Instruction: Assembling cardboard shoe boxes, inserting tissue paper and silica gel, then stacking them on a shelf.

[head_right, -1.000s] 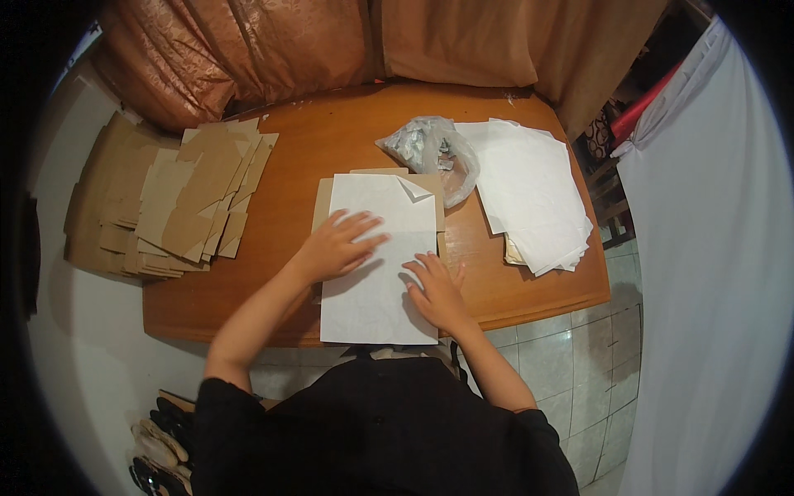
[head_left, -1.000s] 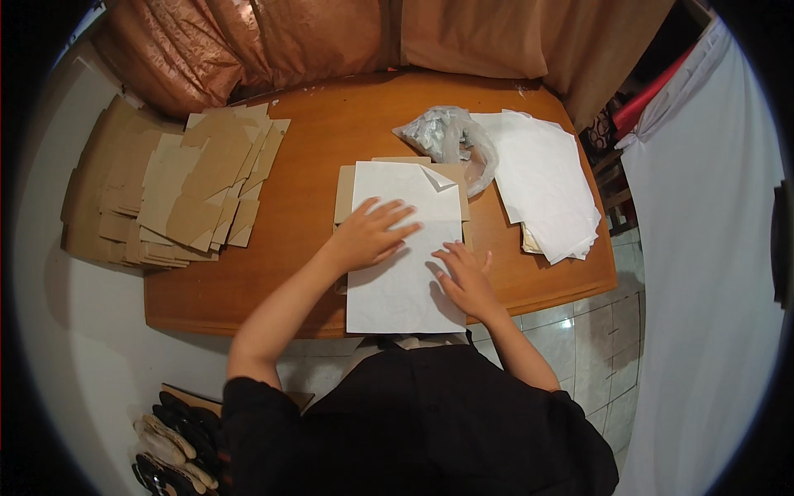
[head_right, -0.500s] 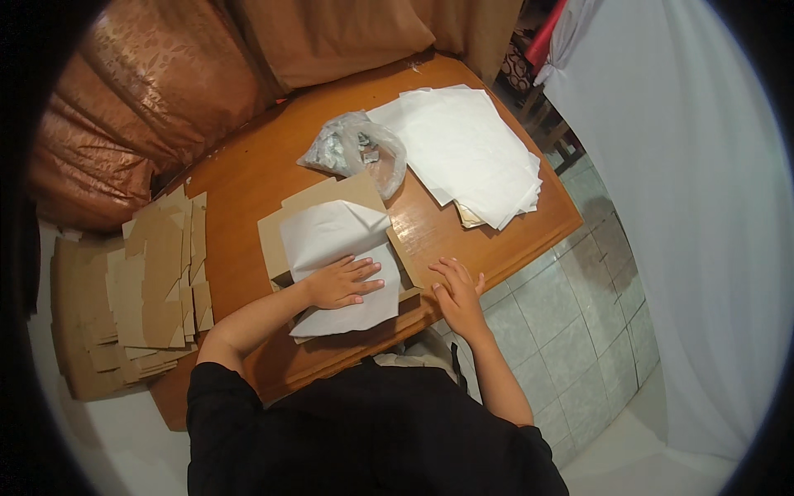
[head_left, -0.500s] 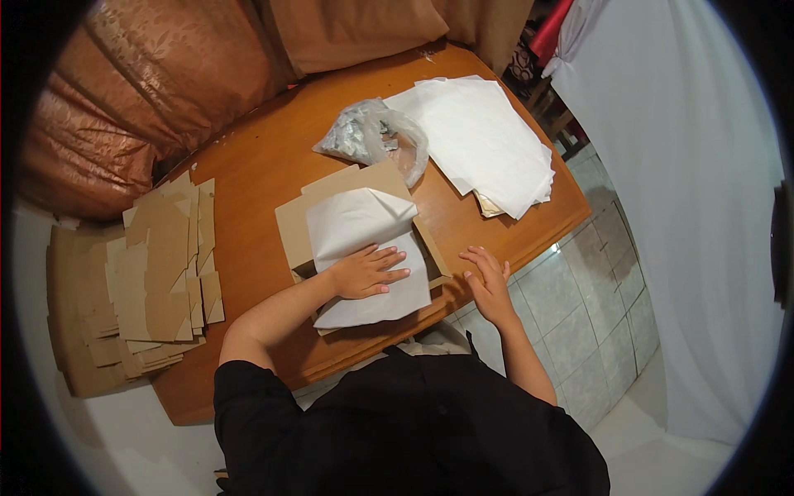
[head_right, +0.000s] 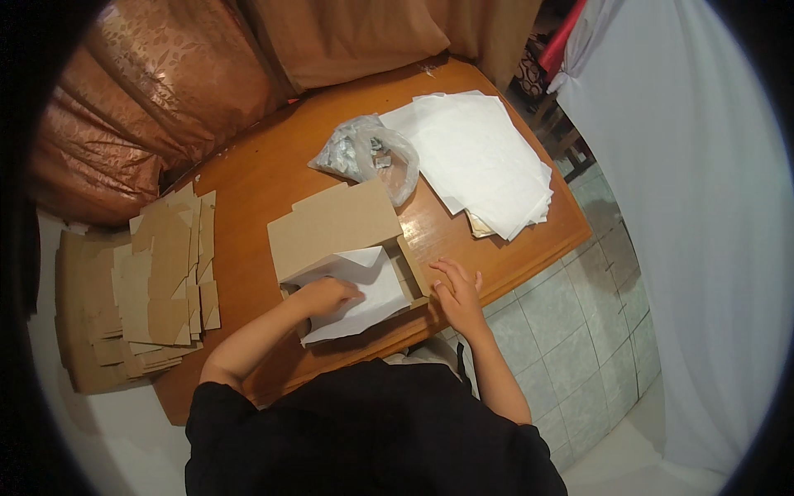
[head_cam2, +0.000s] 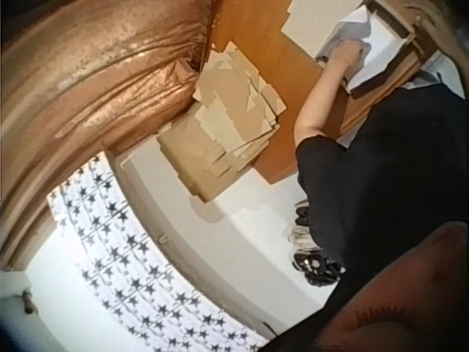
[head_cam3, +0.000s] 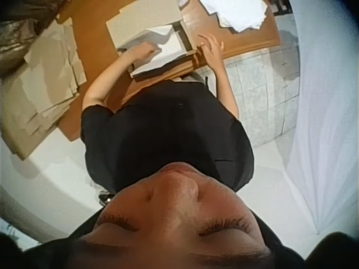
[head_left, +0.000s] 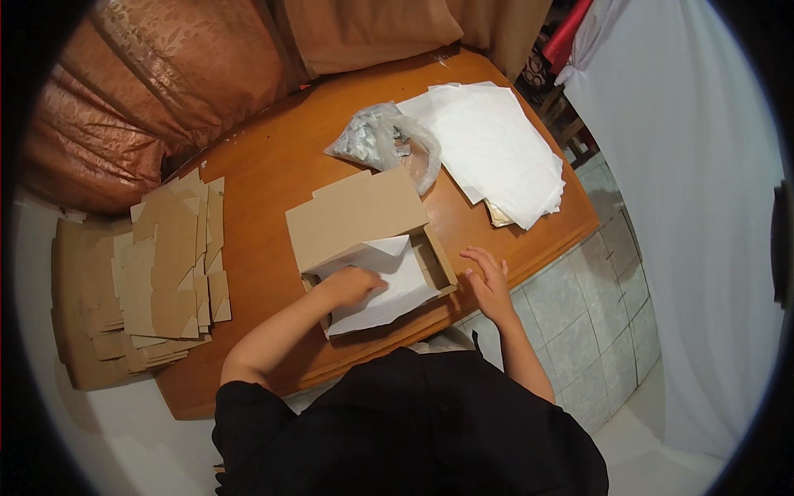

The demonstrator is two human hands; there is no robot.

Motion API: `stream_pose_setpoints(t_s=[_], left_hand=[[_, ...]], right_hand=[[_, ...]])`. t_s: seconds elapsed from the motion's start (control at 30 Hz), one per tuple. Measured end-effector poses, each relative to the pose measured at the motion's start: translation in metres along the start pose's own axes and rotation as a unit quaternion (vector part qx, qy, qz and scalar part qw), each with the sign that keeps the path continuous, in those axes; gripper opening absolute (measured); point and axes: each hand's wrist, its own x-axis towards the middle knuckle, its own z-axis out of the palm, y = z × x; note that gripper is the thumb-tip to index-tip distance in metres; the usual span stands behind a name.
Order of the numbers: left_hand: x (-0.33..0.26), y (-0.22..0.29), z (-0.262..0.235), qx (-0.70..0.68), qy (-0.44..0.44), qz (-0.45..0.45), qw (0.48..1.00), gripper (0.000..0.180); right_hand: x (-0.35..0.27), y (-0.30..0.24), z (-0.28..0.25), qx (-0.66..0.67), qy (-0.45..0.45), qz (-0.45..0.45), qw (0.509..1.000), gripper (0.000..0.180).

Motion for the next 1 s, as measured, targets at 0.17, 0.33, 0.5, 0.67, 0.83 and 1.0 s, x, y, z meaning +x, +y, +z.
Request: stream_pose_setpoints(t_s=[0.17, 0.33, 0.5, 0.67, 0.83, 1.0], left_hand=[[-0.022, 0.007, 0.019, 0.093, -0.055, -0.283, 0.953, 0.038], [-0.028, 0.016, -0.002, 0.004, -0.015, -0.287, 0.958, 0.035], [-0.028, 0.027, -0.002, -0.05, -0.087, -0.414, 0.905, 0.024], [-0.027, 0.014, 0.033, -0.037, -0.128, -0.503, 0.854, 0.023], [-0.034, 0.046, 0.005, -0.045, 0.049, -0.428, 0.901, 0.026], [-0.058, 0.1, -0.04, -0.148, 0.109, -0.399, 0.898, 0.032]], right_hand=[[0.03, -0.005, 0.002, 0.021, -0.05, -0.027, 0.998, 0.028], [0.079, -0.014, 0.004, -0.014, -0.058, -0.115, 0.992, 0.026], [0.157, -0.028, 0.019, -0.044, -0.057, -0.248, 0.966, 0.023], [0.248, -0.016, 0.069, -0.148, -0.054, -0.285, 0.946, 0.022], [0.311, 0.009, 0.1, -0.14, -0.097, -0.169, 0.971, 0.03], [0.325, 0.019, 0.107, -0.295, -0.185, -0.128, 0.929, 0.04]])
